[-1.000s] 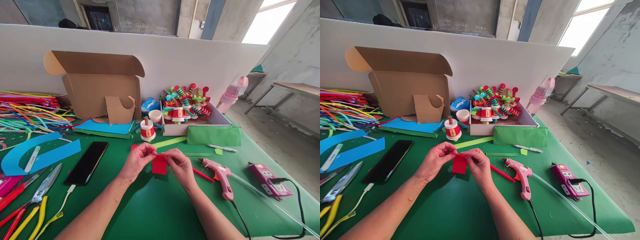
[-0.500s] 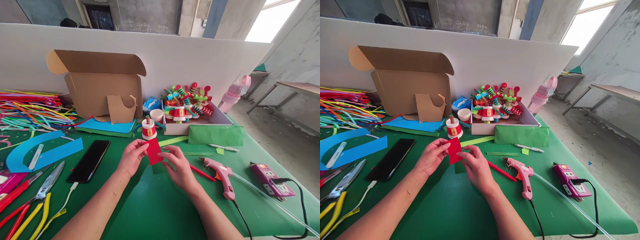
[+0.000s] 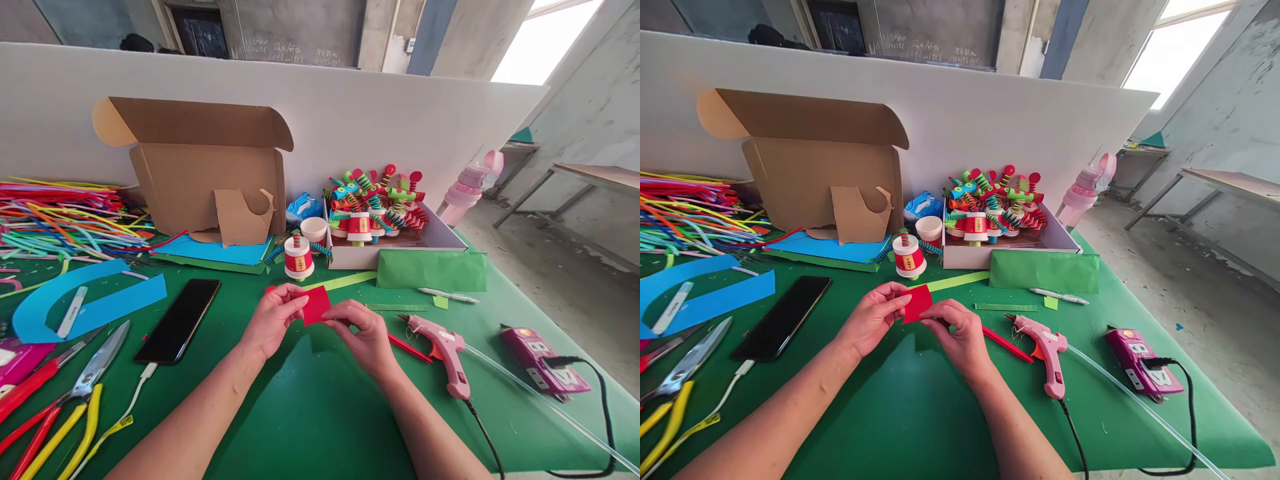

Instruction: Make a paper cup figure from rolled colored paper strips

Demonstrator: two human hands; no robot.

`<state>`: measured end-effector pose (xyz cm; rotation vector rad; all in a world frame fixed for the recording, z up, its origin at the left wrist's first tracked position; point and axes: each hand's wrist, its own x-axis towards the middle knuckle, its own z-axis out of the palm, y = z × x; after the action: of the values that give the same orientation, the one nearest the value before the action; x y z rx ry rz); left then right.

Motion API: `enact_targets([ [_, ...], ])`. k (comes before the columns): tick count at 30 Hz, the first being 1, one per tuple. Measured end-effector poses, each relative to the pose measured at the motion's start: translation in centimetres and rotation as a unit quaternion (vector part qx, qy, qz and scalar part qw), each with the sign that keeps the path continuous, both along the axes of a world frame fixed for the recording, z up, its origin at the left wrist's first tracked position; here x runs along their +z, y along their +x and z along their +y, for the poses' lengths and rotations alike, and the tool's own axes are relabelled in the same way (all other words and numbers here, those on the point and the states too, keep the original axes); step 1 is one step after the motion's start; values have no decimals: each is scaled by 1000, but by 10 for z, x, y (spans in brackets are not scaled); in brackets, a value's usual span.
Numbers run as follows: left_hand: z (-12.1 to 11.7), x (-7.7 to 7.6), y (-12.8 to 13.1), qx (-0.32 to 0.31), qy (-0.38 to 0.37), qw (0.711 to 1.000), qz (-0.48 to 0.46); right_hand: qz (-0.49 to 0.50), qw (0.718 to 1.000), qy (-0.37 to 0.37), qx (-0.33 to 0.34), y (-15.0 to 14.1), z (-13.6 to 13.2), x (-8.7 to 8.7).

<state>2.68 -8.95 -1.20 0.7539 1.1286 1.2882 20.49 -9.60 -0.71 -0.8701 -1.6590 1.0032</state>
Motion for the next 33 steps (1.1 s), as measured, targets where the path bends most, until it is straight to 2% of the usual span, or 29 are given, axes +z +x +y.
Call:
enact_targets([
  [3,-2,1,1,2,77,993,87,77,989,-125,8,-2,2,-2],
  [5,-4,2,2,4,144,975,167,117,971,-209,19,-2,2,-2],
  [9,-10,3,2,-3,293,906,306,155,945,-287,28,-1,4,-1],
  [12,-13,3,3,-15,358,858,368,186,926,-328,36,1,4,0],
  [15,-15,2,4,-14,387,828,405,211,915,-342,31,1,4,0],
  [29,-12,-4,-1,10,477,726,495,251,894,-370,22,5,7,-2],
  [33,-12,-4,0,21,500,688,525,242,898,-367,7,3,6,0],
])
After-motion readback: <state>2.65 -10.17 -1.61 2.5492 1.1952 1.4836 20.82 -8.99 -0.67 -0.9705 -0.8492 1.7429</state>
